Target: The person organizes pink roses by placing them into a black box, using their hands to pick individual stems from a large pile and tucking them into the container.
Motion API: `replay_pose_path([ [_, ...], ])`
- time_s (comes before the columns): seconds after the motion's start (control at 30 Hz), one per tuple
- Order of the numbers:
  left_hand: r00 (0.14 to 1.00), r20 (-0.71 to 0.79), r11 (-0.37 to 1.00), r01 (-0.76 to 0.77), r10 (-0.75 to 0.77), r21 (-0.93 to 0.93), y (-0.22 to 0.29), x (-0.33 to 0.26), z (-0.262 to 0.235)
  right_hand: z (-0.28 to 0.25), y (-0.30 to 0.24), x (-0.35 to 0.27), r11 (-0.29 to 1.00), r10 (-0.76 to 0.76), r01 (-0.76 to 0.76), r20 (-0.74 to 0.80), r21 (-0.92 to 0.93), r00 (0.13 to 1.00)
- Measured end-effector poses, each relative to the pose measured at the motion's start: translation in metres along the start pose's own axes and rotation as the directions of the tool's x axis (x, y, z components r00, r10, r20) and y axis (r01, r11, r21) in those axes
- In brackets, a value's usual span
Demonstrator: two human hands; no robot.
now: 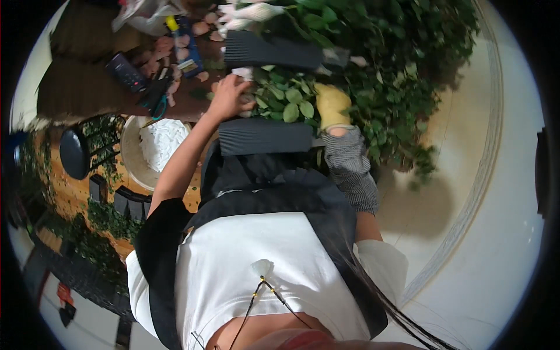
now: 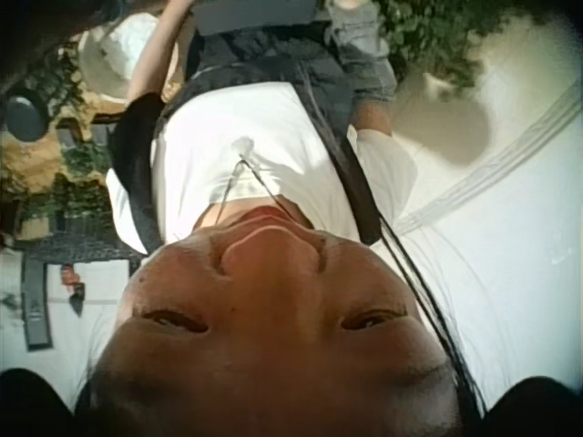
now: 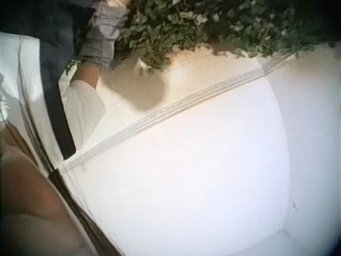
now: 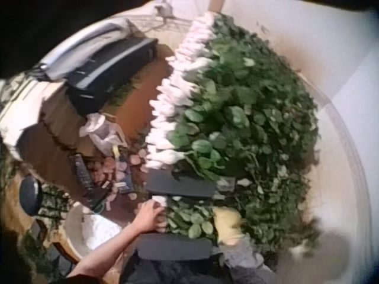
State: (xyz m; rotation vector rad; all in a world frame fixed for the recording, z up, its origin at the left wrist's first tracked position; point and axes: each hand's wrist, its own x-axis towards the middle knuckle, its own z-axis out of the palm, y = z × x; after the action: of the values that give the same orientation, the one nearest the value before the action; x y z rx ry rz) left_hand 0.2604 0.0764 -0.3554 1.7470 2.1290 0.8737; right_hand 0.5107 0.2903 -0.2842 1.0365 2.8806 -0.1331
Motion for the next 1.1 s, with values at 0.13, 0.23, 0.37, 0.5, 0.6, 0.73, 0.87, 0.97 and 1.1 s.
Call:
replay_pose_path([
  [0.13,0.998,0.068,0.994,0.009,-0.016,0.105,-0.003,0.002,0.003,0.040,0.008,-0.002,0.989,-0.064,0.086,-0.177,0.121,0.982],
  [0.23,0.997,0.081,0.990,-0.013,0.002,0.138,-0.005,0.001,0.006,0.067,0.015,-0.003,0.982,0.014,0.021,-0.179,0.189,0.984],
  [0.37,0.988,0.149,0.973,-0.006,-0.029,0.230,-0.010,0.001,0.008,0.042,0.023,-0.007,0.966,-0.013,0.031,-0.070,0.257,0.997],
  [0.5,0.987,0.159,0.986,0.007,-0.034,0.168,-0.012,-0.001,0.008,-0.049,0.004,-0.026,0.979,0.029,-0.044,0.079,0.201,0.996],
  [0.6,0.995,0.095,0.989,-0.031,0.017,0.147,-0.014,-0.003,0.011,-0.104,-0.027,-0.044,0.869,-0.112,0.057,0.082,0.492,0.990],
  [0.73,1.000,0.016,0.998,-0.028,0.027,0.058,-0.019,-0.003,0.017,-0.096,-0.086,-0.035,0.684,-0.510,0.338,0.091,0.646,0.856],
  [0.87,0.999,-0.041,0.998,-0.032,0.034,0.046,-0.014,-0.008,0.018,-0.056,-0.109,-0.043,0.920,-0.349,0.245,0.356,0.306,0.867],
  [0.97,0.999,-0.045,0.999,-0.022,0.023,0.029,-0.004,-0.017,0.016,-0.042,-0.110,-0.063,0.927,-0.297,0.178,0.360,0.330,0.884],
  [1.1,1.000,-0.022,0.999,0.010,-0.011,-0.050,0.009,-0.035,0.009,-0.072,-0.099,-0.062,0.840,-0.439,0.132,0.516,0.527,0.736],
])
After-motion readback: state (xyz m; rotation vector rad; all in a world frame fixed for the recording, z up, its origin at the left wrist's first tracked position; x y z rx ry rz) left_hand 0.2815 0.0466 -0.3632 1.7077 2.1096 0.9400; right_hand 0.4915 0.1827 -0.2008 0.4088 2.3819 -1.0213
